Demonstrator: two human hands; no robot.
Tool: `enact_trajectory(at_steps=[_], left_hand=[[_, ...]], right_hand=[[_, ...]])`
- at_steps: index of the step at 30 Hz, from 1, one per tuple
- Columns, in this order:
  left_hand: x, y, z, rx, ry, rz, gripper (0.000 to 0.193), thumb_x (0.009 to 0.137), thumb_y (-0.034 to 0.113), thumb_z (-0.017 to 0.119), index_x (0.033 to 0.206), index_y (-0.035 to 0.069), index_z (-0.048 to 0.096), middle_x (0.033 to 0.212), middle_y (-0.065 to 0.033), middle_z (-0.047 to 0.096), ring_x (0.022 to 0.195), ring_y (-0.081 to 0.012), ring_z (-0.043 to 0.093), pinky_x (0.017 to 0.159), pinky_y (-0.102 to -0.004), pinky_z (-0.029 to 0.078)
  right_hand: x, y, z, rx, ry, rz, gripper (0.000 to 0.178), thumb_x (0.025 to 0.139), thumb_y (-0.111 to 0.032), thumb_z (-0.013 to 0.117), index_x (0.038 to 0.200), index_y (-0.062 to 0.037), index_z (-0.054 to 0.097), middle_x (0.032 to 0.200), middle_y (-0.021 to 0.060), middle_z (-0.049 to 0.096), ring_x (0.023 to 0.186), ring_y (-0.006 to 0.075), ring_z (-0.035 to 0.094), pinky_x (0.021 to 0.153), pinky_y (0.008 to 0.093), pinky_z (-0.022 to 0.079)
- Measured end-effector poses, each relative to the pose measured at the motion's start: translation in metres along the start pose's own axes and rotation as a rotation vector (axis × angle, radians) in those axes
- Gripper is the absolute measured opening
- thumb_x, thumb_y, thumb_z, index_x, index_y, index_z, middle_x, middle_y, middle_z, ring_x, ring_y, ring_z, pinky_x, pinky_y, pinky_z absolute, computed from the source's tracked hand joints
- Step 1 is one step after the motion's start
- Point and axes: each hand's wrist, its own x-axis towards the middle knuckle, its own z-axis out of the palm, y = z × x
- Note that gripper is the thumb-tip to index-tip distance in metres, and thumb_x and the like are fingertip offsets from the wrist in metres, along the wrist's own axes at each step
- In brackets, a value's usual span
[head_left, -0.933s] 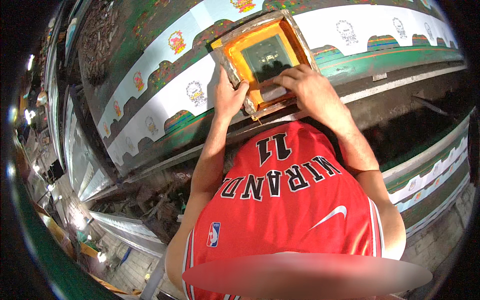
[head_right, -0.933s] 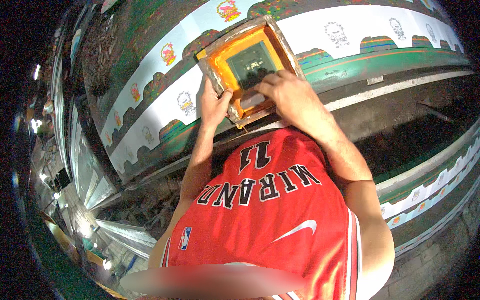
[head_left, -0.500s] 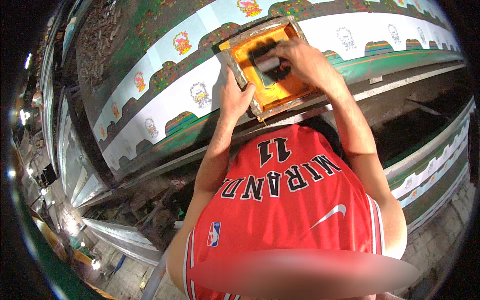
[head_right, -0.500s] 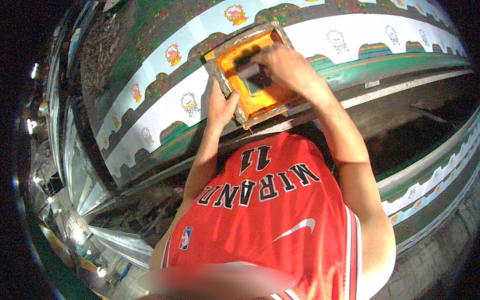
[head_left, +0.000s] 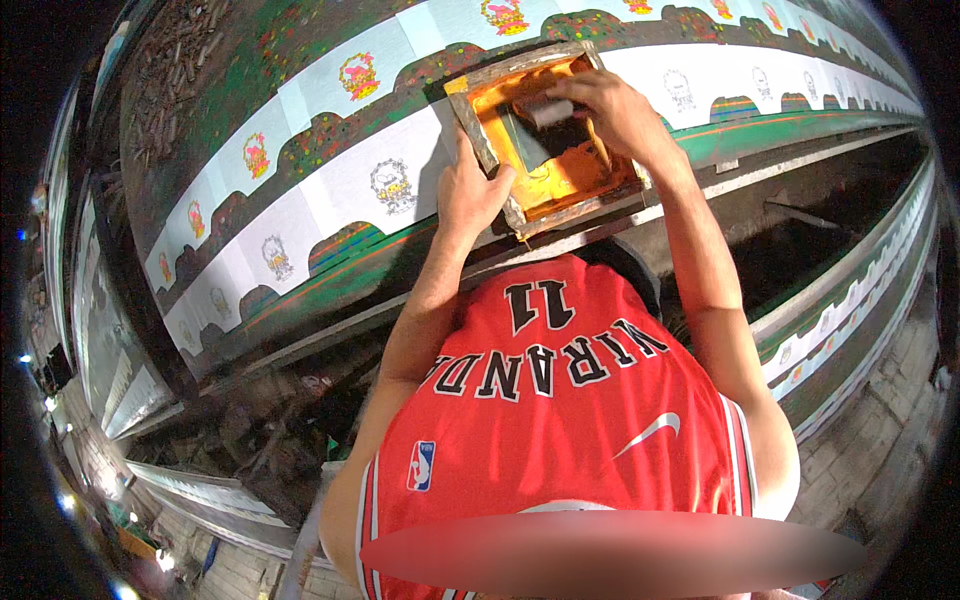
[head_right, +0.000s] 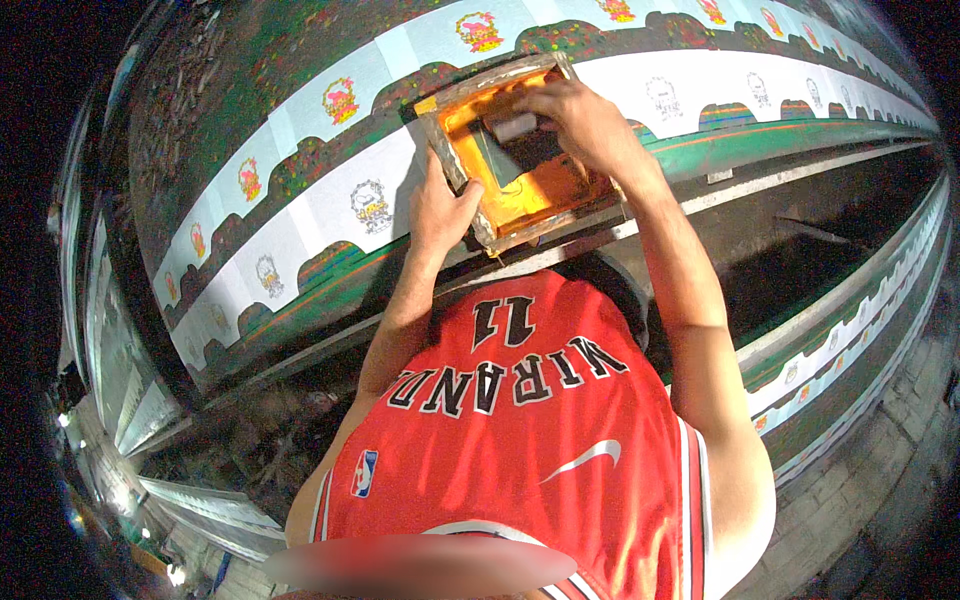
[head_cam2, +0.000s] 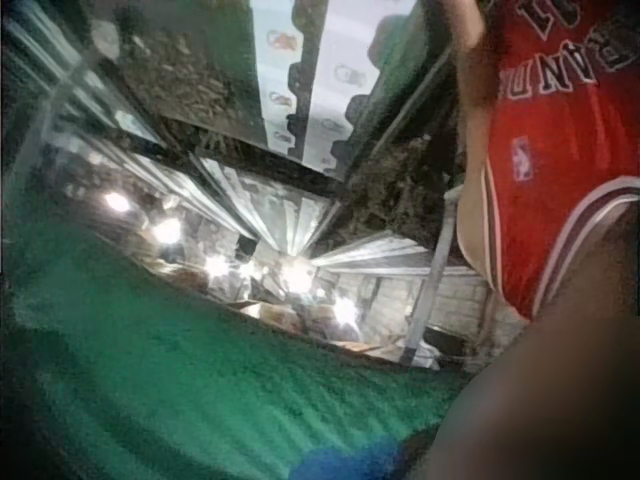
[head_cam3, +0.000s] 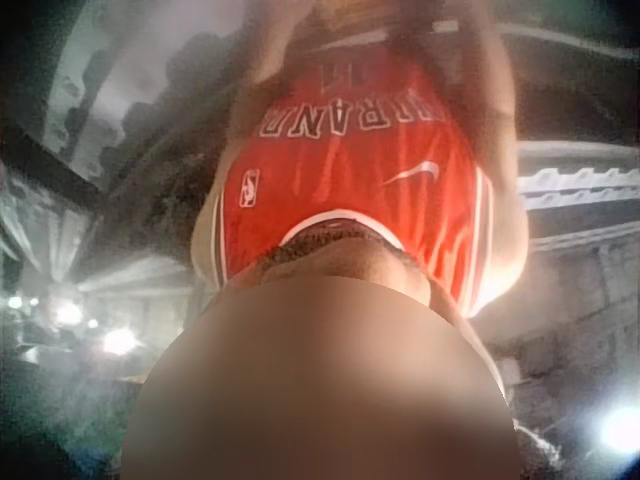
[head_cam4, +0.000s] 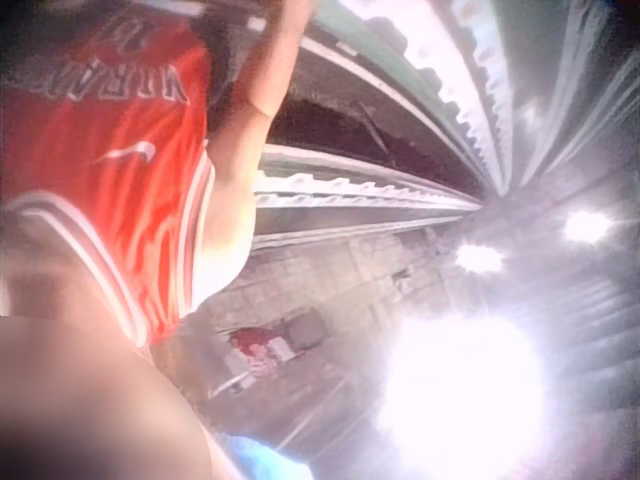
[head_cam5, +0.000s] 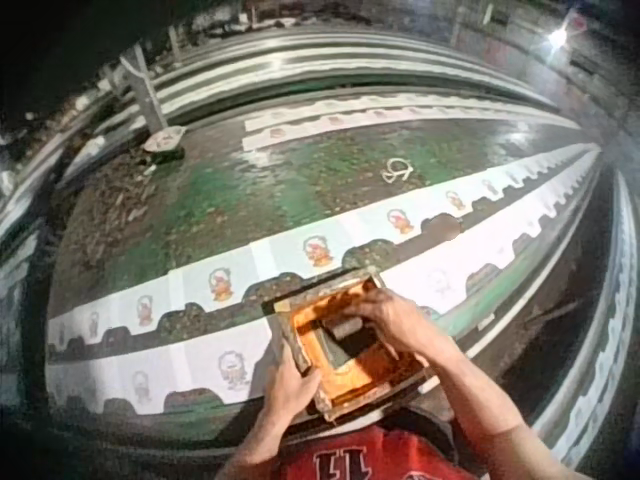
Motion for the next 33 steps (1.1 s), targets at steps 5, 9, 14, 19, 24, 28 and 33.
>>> enact_trajectory(at_steps=[5, 9, 14, 19, 24, 28, 33], left_hand=[[0.002, -0.003, 0.002, -0.041, 0.027, 0.033, 0.106, 0.090, 0.034, 0.076, 0.168, -0.009, 0.019, 0.097, -0.0321, 0.078, 0.090, -0.0499, 0.078, 0.081, -0.0558, 0.065], [0.002, -0.003, 0.000, -0.047, -0.012, 0.015, 0.109, 0.090, 0.037, 0.078, 0.169, -0.009, 0.017, 0.096, -0.0314, 0.079, 0.088, -0.0481, 0.079, 0.080, -0.0546, 0.066], [0.001, 0.002, -0.004, -0.085, -0.066, -0.096, 0.104, 0.092, 0.032, 0.077, 0.170, -0.003, 0.019, 0.116, -0.0306, 0.078, 0.105, -0.0477, 0.078, 0.091, -0.0538, 0.064], [0.004, -0.002, -0.004, -0.118, -0.068, -0.086, 0.103, 0.093, 0.030, 0.077, 0.171, -0.001, 0.017, 0.111, -0.0261, 0.080, 0.098, -0.0430, 0.081, 0.087, -0.0506, 0.065], [0.006, 0.007, 0.012, -0.144, 0.081, 0.115, 0.079, 0.098, 0.014, 0.074, 0.166, 0.008, 0.034, 0.122, -0.0166, 0.079, 0.099, -0.0298, 0.081, 0.084, -0.0419, 0.064], [0.028, 0.054, 0.045, -0.135, 0.024, 0.030, 0.087, 0.097, 0.012, 0.073, 0.170, 0.010, 0.026, 0.116, -0.0170, 0.080, 0.078, -0.0275, 0.080, 0.062, -0.0393, 0.064], [0.051, 0.137, 0.108, -0.239, -0.048, -0.056, 0.096, 0.096, 0.014, 0.073, 0.173, 0.011, 0.016, 0.103, -0.0180, 0.081, 0.058, -0.0274, 0.076, 0.049, -0.0388, 0.063]], right_hand=[[0.014, 0.013, 0.008, -0.008, -0.026, 0.047, 0.048, 0.090, -0.001, 0.077, 0.136, -0.0124, 0.074, 0.128, 0.0173, 0.076, 0.121, 0.0405, 0.070, 0.104, 0.0489, 0.058], [-0.030, -0.011, 0.003, 0.041, -0.085, 0.086, 0.049, 0.088, -0.002, 0.074, 0.136, -0.0123, 0.075, 0.130, 0.0154, 0.075, 0.123, 0.0385, 0.070, 0.106, 0.0469, 0.058], [-0.085, -0.047, -0.001, 0.022, -0.089, 0.124, 0.055, 0.083, -0.001, 0.073, 0.136, -0.0161, 0.075, 0.134, 0.0087, 0.075, 0.129, 0.0332, 0.068, 0.109, 0.0443, 0.057], [-0.096, -0.045, 0.007, -0.009, -0.021, 0.063, 0.057, 0.084, 0.000, 0.071, 0.139, -0.0151, 0.073, 0.138, 0.0059, 0.073, 0.130, 0.0312, 0.067, 0.111, 0.0434, 0.057], [-0.107, -0.019, 0.001, 0.034, 0.021, 0.017, 0.060, 0.082, 0.000, 0.073, 0.140, -0.0145, 0.072, 0.137, 0.0063, 0.072, 0.129, 0.0318, 0.066, 0.110, 0.0436, 0.057], [-0.124, 0.031, -0.027, 0.077, 0.046, 0.054, 0.061, 0.080, -0.005, 0.077, 0.139, -0.0168, 0.073, 0.137, 0.0057, 0.072, 0.127, 0.0327, 0.066, 0.109, 0.0435, 0.057], [-0.154, 0.106, -0.069, 0.011, 0.076, 0.091, 0.056, 0.086, -0.002, 0.071, 0.140, -0.0171, 0.074, 0.137, 0.0057, 0.072, 0.126, 0.0340, 0.066, 0.110, 0.0440, 0.057]])
